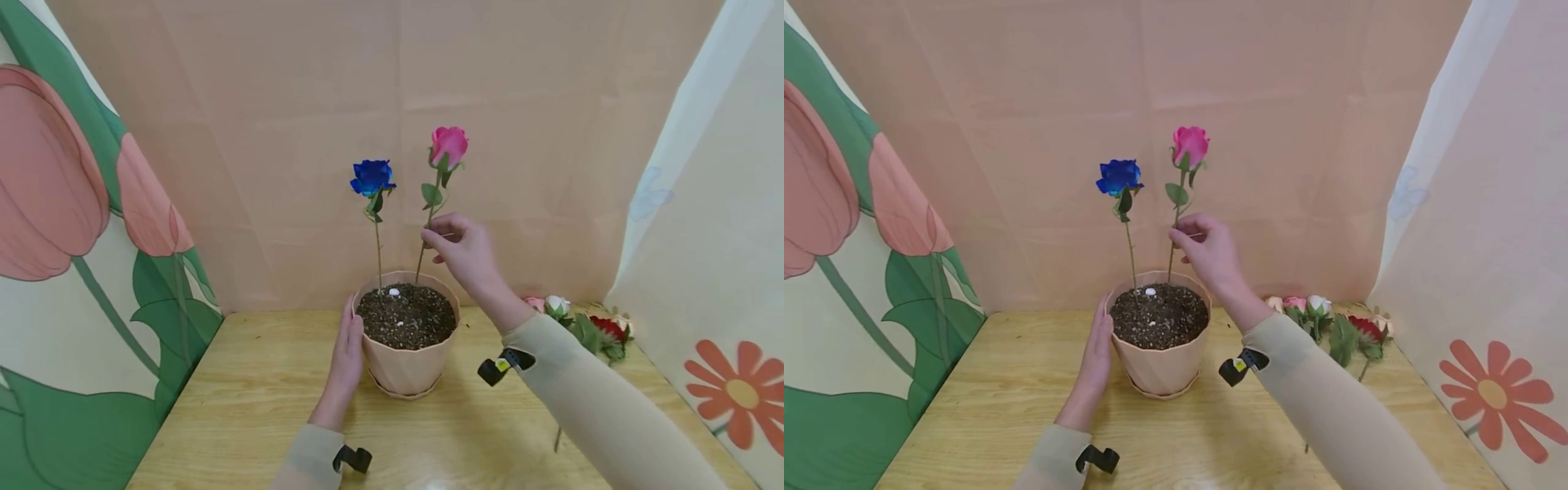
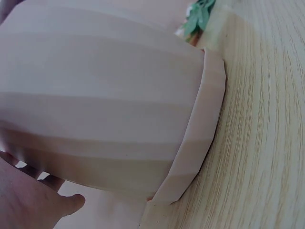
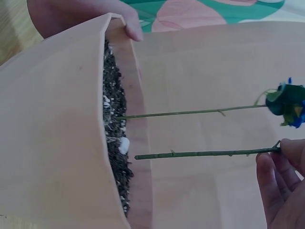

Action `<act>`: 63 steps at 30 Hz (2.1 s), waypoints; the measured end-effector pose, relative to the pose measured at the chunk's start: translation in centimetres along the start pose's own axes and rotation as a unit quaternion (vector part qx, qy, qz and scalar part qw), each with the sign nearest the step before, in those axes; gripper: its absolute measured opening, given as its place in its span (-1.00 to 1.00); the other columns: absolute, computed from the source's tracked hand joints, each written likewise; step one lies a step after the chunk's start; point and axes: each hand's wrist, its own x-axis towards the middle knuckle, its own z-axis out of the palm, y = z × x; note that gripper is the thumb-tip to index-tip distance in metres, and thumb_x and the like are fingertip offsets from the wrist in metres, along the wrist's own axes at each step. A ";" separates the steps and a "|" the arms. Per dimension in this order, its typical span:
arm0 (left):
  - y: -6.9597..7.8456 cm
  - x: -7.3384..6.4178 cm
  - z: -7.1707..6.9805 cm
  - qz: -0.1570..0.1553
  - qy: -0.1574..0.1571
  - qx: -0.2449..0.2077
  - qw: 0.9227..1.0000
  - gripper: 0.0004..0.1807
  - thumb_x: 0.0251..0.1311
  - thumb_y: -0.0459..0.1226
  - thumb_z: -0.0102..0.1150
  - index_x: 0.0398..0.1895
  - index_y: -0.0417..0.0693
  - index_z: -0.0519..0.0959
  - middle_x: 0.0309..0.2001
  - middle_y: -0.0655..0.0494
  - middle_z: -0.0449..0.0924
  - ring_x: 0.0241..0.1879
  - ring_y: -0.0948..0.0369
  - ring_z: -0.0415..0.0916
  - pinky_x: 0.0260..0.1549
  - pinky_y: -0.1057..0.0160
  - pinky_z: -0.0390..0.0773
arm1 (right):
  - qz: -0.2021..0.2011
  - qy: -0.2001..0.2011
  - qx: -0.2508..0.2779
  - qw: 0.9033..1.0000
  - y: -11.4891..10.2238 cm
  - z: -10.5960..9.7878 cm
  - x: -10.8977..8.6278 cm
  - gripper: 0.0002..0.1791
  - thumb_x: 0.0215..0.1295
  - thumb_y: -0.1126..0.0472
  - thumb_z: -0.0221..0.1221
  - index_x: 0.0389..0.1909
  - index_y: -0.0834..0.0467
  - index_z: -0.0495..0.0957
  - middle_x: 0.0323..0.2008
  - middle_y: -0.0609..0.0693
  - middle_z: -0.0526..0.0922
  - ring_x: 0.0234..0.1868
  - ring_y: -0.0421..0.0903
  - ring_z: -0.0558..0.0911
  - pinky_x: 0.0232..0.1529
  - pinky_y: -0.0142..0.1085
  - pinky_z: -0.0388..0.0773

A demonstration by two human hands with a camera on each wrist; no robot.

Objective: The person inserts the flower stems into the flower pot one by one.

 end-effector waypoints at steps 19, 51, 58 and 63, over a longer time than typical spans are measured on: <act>0.0 0.0 0.2 0.002 0.001 0.006 1.000 -0.36 0.84 0.04 -0.36 0.85 0.28 -0.01 0.80 -0.04 -0.06 0.74 -0.12 -0.08 0.66 -0.29 -0.07 | 0.002 0.007 -0.007 1.000 2.3 3.6 0.9 -0.79 0.57 0.25 0.37 0.05 0.31 0.75 -0.10 0.22 0.81 -0.15 0.12 0.80 -0.31 -0.28 0.79; 0.0 0.1 0.2 0.013 0.005 0.010 1.000 -0.37 0.85 0.00 -0.37 0.85 0.18 0.02 0.79 -0.05 -0.02 0.73 -0.13 -0.05 0.66 -0.29 -0.06 | -0.003 -0.012 -0.083 0.996 4.5 5.2 0.1 -0.81 0.58 0.20 0.36 0.02 0.25 0.77 -0.06 0.14 0.82 -0.22 0.08 0.83 -0.29 -0.20 0.79; 0.2 0.0 0.3 0.007 0.005 0.005 1.000 -0.37 0.84 0.03 -0.36 0.85 0.25 0.02 0.79 0.00 -0.01 0.72 -0.13 -0.03 0.65 -0.29 -0.04 | -0.007 -0.017 -0.091 0.996 4.7 5.0 -0.1 -0.80 0.59 0.20 0.35 0.01 0.26 0.76 -0.03 0.17 0.81 -0.18 0.22 0.84 -0.29 -0.22 0.76; 0.1 -0.1 0.2 0.002 0.006 0.004 1.000 -0.36 0.84 0.06 -0.36 0.85 0.26 0.02 0.79 0.01 -0.02 0.73 -0.12 -0.04 0.66 -0.29 -0.05 | -0.016 -0.021 -0.115 0.993 4.7 5.0 -0.3 -0.80 0.59 0.19 0.35 0.03 0.24 0.78 -0.04 0.14 0.82 -0.17 0.09 0.85 -0.21 -0.12 0.80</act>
